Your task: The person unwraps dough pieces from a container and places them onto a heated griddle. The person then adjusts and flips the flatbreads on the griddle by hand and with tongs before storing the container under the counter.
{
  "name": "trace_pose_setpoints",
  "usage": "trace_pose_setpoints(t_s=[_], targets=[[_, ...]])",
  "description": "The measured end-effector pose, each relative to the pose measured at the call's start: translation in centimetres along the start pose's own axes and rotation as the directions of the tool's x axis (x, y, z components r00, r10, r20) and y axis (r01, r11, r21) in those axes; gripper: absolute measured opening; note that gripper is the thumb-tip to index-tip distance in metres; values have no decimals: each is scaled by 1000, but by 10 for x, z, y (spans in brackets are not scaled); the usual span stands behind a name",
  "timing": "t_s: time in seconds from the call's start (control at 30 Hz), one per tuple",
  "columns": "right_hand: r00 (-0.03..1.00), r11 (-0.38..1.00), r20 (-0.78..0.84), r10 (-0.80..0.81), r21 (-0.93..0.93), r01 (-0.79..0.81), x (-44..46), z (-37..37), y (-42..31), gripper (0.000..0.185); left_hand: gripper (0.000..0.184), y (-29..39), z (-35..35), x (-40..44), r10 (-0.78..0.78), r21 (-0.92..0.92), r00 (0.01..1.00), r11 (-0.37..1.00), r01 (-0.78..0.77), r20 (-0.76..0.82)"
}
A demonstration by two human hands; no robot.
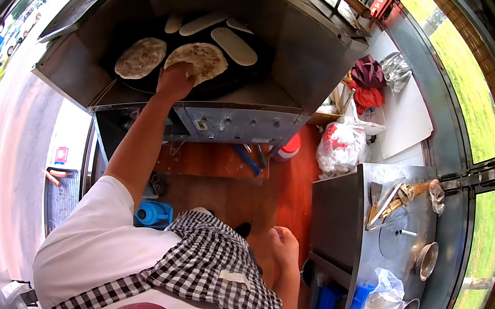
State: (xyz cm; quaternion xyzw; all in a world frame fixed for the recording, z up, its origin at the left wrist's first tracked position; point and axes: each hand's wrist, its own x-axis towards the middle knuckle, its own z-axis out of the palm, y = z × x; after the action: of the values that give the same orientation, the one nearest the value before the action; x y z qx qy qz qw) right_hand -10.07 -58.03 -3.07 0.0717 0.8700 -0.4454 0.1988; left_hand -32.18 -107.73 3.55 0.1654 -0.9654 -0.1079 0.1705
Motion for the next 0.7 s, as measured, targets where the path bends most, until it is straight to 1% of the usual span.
trace_pose_setpoints(t_s=[0.03, 0.13, 0.23, 0.27, 0.33, 0.43, 0.47, 0.53, 0.63, 0.7], targets=[[1000, 1000, 3, -15, -14, 15, 4, -4, 2, 26, 39, 1, 6, 4, 7, 81, 1000, 997, -6, -11], [999, 998, 35, -12, -54, 14, 14, -14, 1, 27, 41, 14, 12, 6, -27, 125, 980, 992, 3, 195], [999, 997, 18, -35, -71, 36, 30, -19, -2, 28, 40, 24, 13, 14, 13, 47, 936, 998, -32, 352], [999, 998, 3, -37, -59, 37, 30, -14, -16, 27, 39, 21, 11, 12, 33, 17, 950, 999, -41, 309], [999, 997, -6, -48, -55, 48, 43, -9, -20, 27, 37, 23, 6, 7, 66, -36, 974, 998, -59, 216], [998, 998, 8, -66, -14, 66, 57, 13, -29, 28, 33, -16, 17, 9, 10, -138, 1000, 990, -13, -28], [997, 997, 11, -73, 10, 73, 61, 21, -31, 28, 33, -32, 16, 12, -29, -152, 999, 988, 23, -36], [997, 997, 8, -75, -37, 75, 60, 38, -53, 28, 33, -71, -5, 20, -105, -186, 993, 978, 94, -52], [997, 996, 8, -71, -55, 71, 63, 57, -65, 28, 39, -129, -4, 44, -195, -12, 979, 981, 195, -51], [998, 996, 7, -70, -55, 70, 63, 65, -72, 27, 44, -156, -1, 63, -250, 60, 968, 967, 249, 6]])
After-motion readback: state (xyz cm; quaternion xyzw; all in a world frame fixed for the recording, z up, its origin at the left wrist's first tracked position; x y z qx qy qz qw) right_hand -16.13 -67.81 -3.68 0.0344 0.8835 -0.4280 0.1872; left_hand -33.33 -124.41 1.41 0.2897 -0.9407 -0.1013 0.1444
